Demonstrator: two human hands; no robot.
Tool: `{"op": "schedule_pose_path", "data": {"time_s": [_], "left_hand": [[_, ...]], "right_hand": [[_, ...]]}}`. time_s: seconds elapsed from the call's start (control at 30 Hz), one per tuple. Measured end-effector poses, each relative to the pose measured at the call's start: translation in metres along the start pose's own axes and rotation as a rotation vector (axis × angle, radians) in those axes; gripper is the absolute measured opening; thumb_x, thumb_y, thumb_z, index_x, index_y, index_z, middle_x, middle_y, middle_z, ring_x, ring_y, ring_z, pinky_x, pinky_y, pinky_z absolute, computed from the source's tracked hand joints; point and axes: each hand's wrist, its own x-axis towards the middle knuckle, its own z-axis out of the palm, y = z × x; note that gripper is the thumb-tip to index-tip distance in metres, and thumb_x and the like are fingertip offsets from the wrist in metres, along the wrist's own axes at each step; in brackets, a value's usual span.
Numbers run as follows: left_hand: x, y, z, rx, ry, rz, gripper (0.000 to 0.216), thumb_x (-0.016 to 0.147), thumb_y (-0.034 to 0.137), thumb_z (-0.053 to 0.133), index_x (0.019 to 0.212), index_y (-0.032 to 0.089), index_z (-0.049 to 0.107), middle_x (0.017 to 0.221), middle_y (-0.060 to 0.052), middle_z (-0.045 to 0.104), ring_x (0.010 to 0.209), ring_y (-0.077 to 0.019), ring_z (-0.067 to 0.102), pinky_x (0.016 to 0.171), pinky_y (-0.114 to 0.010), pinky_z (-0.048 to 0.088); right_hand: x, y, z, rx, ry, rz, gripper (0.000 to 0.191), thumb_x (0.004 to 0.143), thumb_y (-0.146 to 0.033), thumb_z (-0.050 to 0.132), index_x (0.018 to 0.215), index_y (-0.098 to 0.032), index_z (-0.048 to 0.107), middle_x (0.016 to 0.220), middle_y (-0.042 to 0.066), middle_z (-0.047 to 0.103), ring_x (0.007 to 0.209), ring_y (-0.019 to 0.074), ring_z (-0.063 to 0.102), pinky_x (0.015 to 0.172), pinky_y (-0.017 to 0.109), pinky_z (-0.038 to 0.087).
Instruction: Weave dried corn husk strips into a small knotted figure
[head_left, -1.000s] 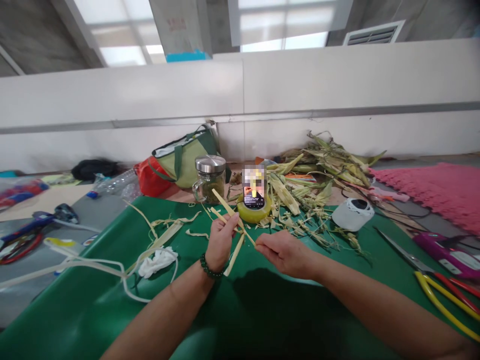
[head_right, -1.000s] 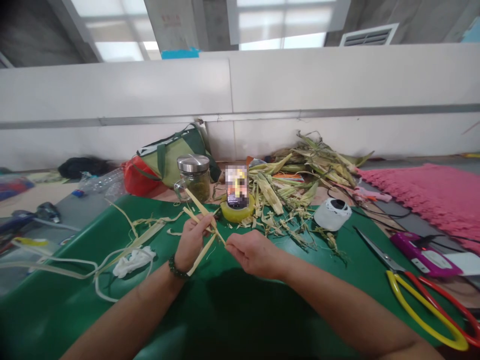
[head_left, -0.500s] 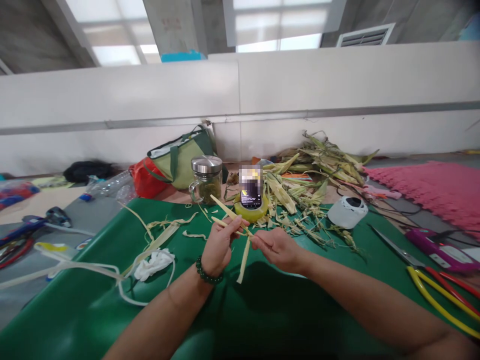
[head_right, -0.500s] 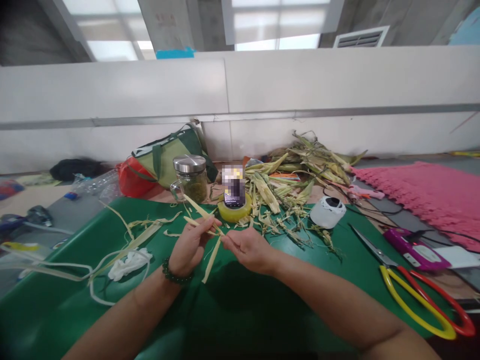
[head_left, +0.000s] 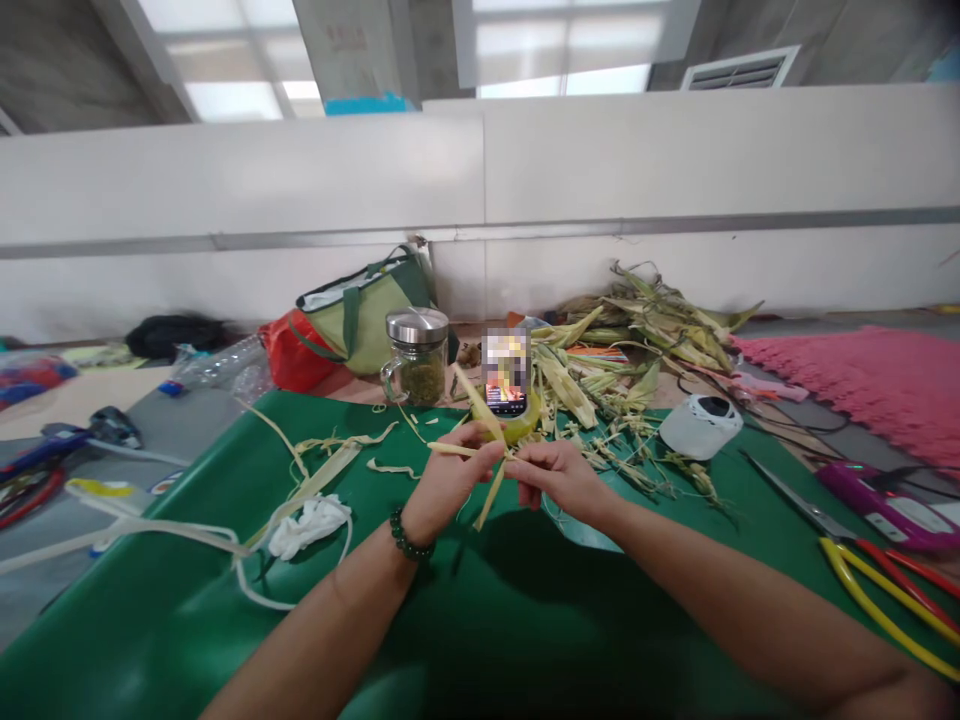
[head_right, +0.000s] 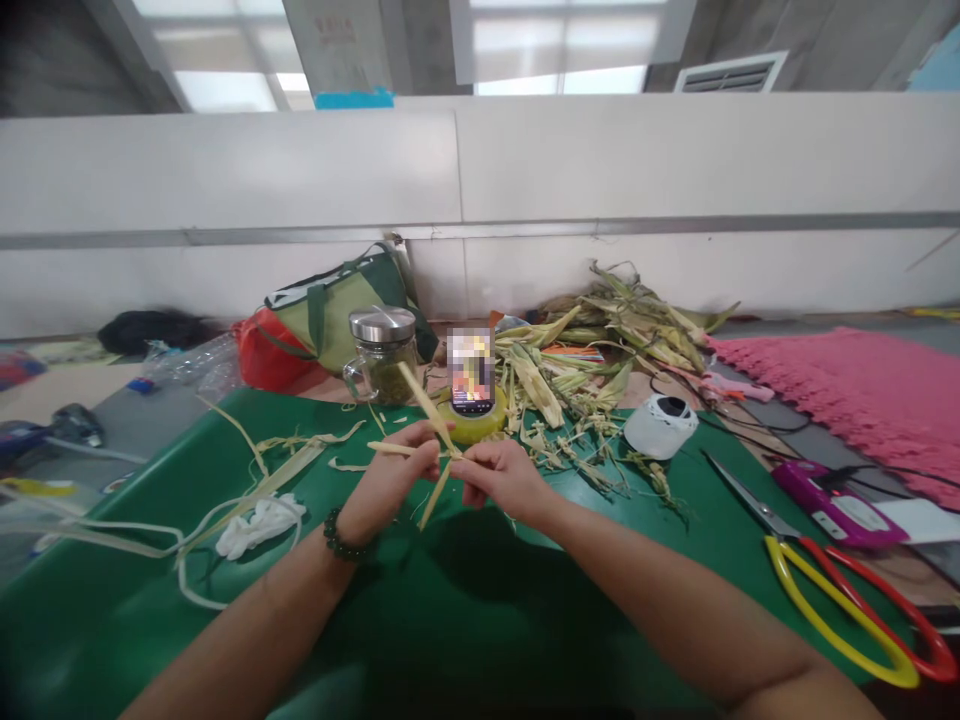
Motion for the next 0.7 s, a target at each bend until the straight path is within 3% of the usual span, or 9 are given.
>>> {"op": "schedule_pose_path", "data": {"time_s": [0.13,0.27,0.5,0.7], "left_hand": [[0.003,-0.003,-0.001,0.101,-0.058,0.074,0.016,0.065,0.025,0.074,0.078,0.015,0.075,0.083,-0.007,0.074,0.081,-0.0215,0.066,0.075,-0.028,0.051],[0.002,0.000,-0.004,0.062,-0.007,0.153,0.018,0.070,0.026,0.071,0.085,0.017,0.075,0.087,-0.007,0.075,0.083,-0.0227,0.067,0.075,-0.030,0.052],[-0.005,0.004,-0.008,0.181,0.027,0.402,0.017,0.069,0.023,0.073,0.085,0.021,0.076,0.083,-0.006,0.073,0.077,-0.0208,0.065,0.071,-0.029,0.050],[-0.010,-0.002,-0.006,0.334,0.035,0.590,0.015,0.079,0.017,0.062,0.086,0.020,0.075,0.079,-0.007,0.070,0.073,-0.0178,0.064,0.067,-0.027,0.050]], "right_hand": [[-0.007,-0.006,-0.003,-0.370,0.014,-0.194,0.040,0.089,-0.043,0.046,0.063,-0.015,0.057,0.058,0.002,0.060,0.050,0.0112,0.053,0.049,0.022,0.039],[-0.014,-0.013,-0.009,-0.664,0.029,-0.370,0.028,0.092,-0.031,0.040,0.077,-0.016,0.058,0.069,0.004,0.062,0.062,0.0139,0.055,0.057,0.023,0.037],[-0.016,-0.018,-0.022,-0.778,0.100,-0.558,0.031,0.095,-0.031,0.039,0.075,-0.018,0.057,0.063,0.002,0.057,0.058,0.0124,0.052,0.056,0.022,0.032],[-0.016,-0.015,-0.021,-0.790,-0.007,-0.480,0.041,0.096,-0.031,0.036,0.061,-0.018,0.052,0.055,0.000,0.055,0.051,0.0105,0.049,0.052,0.021,0.030]]}}
